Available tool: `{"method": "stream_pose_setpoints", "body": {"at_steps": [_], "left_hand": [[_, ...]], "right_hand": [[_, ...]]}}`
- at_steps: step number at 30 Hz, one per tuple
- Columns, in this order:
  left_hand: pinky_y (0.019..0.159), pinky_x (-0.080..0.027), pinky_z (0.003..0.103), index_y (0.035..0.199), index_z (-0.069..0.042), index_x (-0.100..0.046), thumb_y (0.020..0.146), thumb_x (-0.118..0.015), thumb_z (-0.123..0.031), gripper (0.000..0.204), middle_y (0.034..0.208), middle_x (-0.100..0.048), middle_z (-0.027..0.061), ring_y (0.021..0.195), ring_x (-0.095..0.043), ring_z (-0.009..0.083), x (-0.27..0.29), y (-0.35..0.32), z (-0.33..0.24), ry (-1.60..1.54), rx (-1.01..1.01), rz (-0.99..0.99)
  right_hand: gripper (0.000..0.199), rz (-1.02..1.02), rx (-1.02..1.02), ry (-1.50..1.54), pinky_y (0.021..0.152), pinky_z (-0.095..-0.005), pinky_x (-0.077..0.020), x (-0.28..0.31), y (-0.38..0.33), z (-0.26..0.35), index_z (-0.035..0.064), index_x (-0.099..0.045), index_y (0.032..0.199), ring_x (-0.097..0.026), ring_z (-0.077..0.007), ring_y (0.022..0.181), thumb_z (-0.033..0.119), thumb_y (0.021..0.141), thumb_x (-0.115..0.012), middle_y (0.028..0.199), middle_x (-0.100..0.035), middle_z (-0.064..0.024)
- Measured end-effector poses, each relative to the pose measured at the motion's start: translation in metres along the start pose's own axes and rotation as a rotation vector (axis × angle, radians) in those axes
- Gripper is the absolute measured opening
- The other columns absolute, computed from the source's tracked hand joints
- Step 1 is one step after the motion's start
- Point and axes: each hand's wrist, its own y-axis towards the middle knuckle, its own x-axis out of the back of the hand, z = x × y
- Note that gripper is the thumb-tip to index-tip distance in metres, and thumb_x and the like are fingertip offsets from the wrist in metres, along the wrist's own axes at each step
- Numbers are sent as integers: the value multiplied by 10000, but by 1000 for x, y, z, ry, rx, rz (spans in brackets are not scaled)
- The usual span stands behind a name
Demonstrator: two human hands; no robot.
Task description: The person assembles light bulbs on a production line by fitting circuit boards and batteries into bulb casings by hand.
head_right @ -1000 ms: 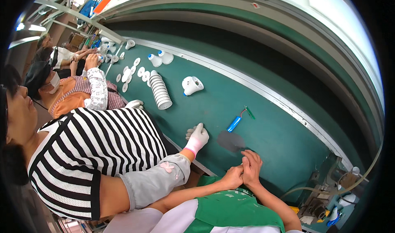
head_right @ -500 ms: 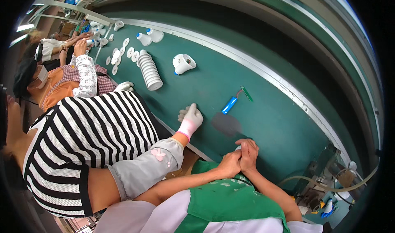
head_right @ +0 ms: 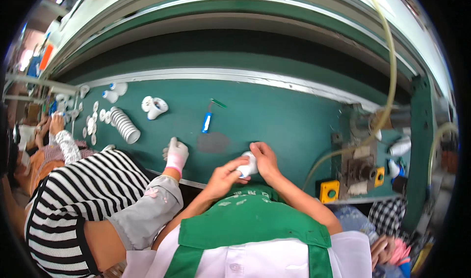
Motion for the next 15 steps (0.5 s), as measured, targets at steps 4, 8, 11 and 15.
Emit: {"method": "stream_pose_setpoints", "body": {"at_steps": [4,8,11,15], "left_hand": [[795,-523,346,1262,-5,-445,864,-415,7,400,1388,-329,125,999,-582,309,-2,-18,-43,-3,-188,140],[830,-519,366,1257,-8,-443,868,-414,35,393,1426,-254,109,1048,-556,311,-9,-28,-58,-193,-265,158],[807,-534,378,1226,1,-463,863,-424,37,366,1429,-243,123,1041,-557,339,-19,-38,-60,-329,-243,145],[718,-557,344,1128,20,-533,848,-447,50,295,1372,-335,179,911,-615,314,-23,-45,-51,-366,-278,73]], "right_hand": [[307,306,119,254,756,-271,-409,21,-39,52,22,-611,976,-507,-116,860,308,869,-570,942,-565,-19],[300,231,489,108,799,-280,-412,26,-68,91,0,-605,1009,-511,-130,901,257,853,-598,1009,-552,-48],[311,225,449,167,830,-283,-409,23,-85,93,-17,-593,1032,-508,-145,938,233,848,-604,1060,-532,-70],[319,177,476,177,829,-294,-404,20,-101,91,-18,-572,1054,-500,-157,945,238,865,-580,1057,-526,-72]]}}
